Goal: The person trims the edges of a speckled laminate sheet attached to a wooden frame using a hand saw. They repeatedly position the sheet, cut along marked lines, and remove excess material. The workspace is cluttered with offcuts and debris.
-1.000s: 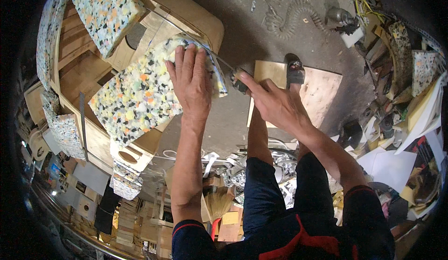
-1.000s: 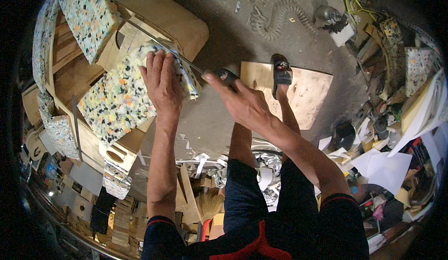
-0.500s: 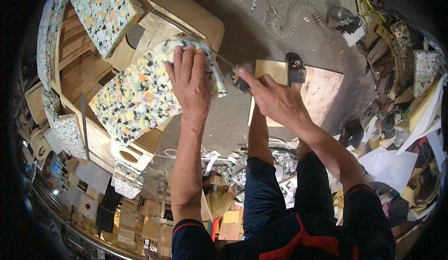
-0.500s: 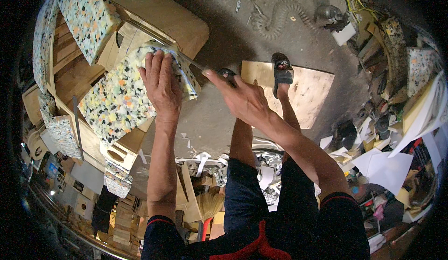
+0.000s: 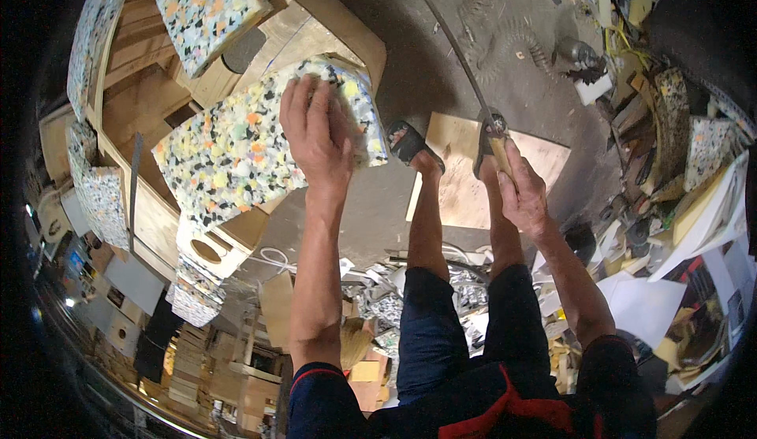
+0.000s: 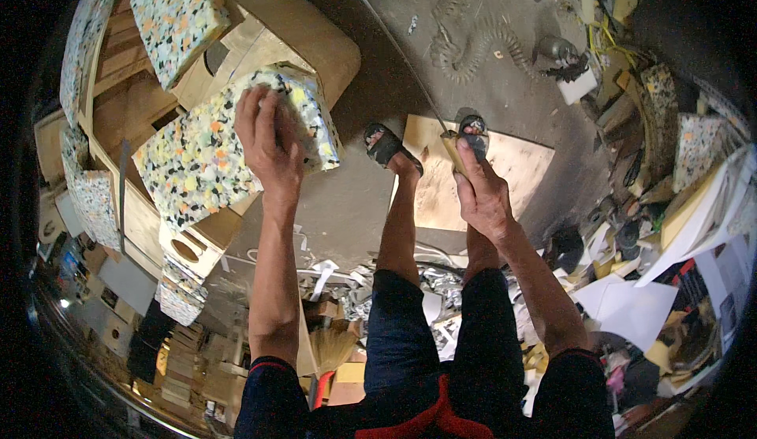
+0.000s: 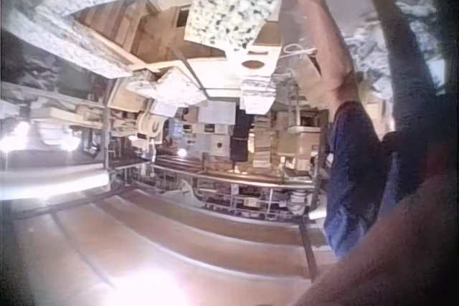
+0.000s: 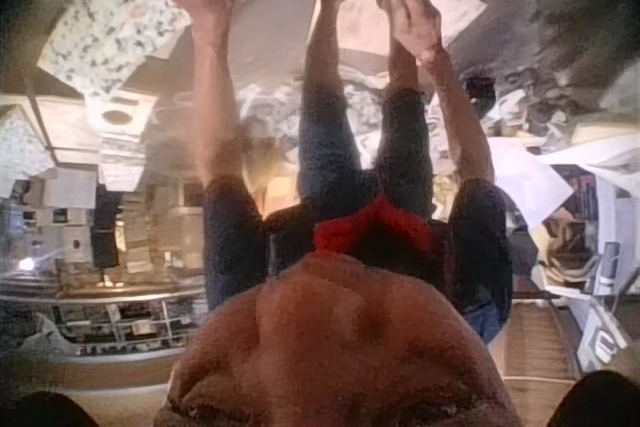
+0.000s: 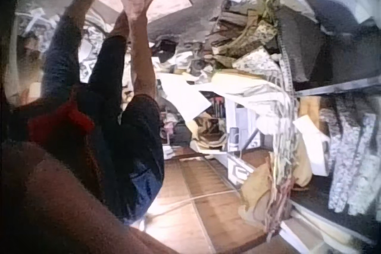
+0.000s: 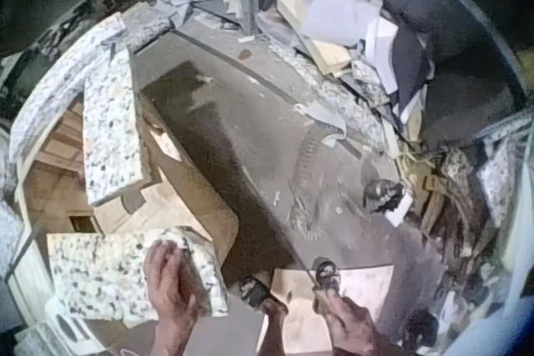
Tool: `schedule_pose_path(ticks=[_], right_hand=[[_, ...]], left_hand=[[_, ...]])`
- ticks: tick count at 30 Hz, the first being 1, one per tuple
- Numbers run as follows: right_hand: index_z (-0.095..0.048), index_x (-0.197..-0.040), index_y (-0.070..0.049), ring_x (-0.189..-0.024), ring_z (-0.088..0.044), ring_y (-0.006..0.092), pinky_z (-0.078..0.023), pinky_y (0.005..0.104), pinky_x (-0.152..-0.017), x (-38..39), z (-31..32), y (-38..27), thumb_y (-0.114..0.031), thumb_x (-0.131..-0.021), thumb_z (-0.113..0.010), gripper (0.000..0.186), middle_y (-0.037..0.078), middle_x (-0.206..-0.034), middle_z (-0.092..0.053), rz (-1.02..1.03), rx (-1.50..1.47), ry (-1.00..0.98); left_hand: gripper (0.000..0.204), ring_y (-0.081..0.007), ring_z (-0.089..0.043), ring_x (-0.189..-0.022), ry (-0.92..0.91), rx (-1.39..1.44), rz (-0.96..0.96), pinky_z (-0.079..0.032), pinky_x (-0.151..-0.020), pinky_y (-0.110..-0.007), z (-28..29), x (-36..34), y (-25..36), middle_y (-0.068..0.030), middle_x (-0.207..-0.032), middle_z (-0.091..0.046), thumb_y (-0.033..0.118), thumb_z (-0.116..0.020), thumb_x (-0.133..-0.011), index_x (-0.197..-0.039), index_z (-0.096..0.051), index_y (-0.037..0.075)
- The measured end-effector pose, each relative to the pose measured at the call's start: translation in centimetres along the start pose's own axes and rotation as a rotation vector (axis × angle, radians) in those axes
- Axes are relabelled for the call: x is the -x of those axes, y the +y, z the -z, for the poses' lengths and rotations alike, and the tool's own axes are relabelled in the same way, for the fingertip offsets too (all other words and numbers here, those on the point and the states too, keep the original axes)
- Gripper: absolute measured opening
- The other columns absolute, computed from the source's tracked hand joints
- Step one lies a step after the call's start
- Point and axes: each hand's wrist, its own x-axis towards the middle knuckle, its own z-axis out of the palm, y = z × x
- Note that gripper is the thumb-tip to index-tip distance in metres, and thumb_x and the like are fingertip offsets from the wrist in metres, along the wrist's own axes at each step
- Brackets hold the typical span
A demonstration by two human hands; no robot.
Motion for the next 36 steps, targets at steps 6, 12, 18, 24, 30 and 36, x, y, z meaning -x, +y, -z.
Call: schedule_pose_path(ticks=[6, 12, 18, 24, 30, 36], right_hand=[[-0.044, -0.15, -0.012, -0.083, -0.068, 0.0356, -0.059, 0.0417, -0.066, 1.7, -0.9, -2.5, 0.0, -0.088, -0.067, 0.067, 0.018, -0.101, -0.064, 0.024, 0.033, -0.223], [-0.044, -0.148, -0.005, -0.097, -0.066, 0.048, -0.057, 0.0471, -0.076, 2.2, -4.4, -4.0, 0.003, -0.089, -0.063, 0.062, 0.03, -0.117, -0.061, 0.039, -0.058, -0.251], [-0.044, -0.148, -0.004, -0.097, -0.066, 0.0484, -0.056, 0.0478, -0.079, 2.1, -4.3, -3.8, 0.004, -0.089, -0.061, 0.063, 0.029, -0.116, -0.061, 0.072, -0.035, -0.228], [-0.042, -0.151, -0.005, -0.09, -0.064, 0.0395, -0.051, 0.0466, -0.08, 0.9, -5.1, -3.6, 0.0, -0.089, -0.063, 0.065, 0.023, -0.104, -0.063, 0.1, 0.016, -0.219], [-0.041, -0.151, -0.004, -0.094, -0.064, 0.0438, -0.053, 0.0479, -0.08, -1.2, -7.2, -2.7, -0.002, -0.091, -0.061, 0.063, 0.025, -0.107, -0.063, 0.055, 0.161, -0.271], [-0.038, -0.15, 0.002, -0.119, -0.06, 0.0479, -0.052, 0.0458, -0.096, 1.8, -6.4, -1.7, -0.004, -0.095, -0.056, 0.059, 0.032, -0.131, -0.058, -0.043, -0.016, -0.265]], left_hand=[[0.036, -0.0397, -0.053, -0.128, 0.06, -0.086, 0.036, -0.043, -0.108, -0.048, -0.6, 0.5, -0.2, -0.0179, -0.132, -0.061, -0.002, -0.069, -0.086, -0.122, -0.067, 0.003], [0.035, -0.0375, -0.057, -0.126, 0.115, -0.078, 0.04, -0.047, -0.106, -0.045, -1.4, 1.0, -0.8, -0.0157, -0.13, -0.064, 0.0, -0.071, -0.087, -0.122, -0.07, 0.007], [0.038, -0.0367, -0.056, -0.128, 0.105, -0.068, 0.052, -0.047, -0.107, -0.045, -1.2, 1.4, -1.0, -0.0152, -0.131, -0.063, 0.0, -0.072, -0.086, -0.123, -0.069, 0.008], [0.038, -0.0366, -0.055, -0.13, 0.092, -0.064, 0.065, -0.046, -0.109, -0.045, -1.2, 1.8, -1.0, -0.0146, -0.132, -0.062, -0.001, -0.071, -0.087, -0.124, -0.068, 0.008], [0.038, -0.0397, -0.056, -0.125, 0.108, -0.071, 0.022, -0.048, -0.105, -0.048, -1.1, 1.5, -1.1, -0.017, -0.128, -0.062, -0.005, -0.071, -0.082, -0.119, -0.069, 0.003], [0.037, -0.04, -0.055, -0.127, 0.096, -0.01, 0.069, -0.047, -0.106, -0.048, -0.3, 1.6, -1.0, -0.0175, -0.129, -0.06, -0.003, -0.071, -0.083, -0.119, -0.067, 0.0]])
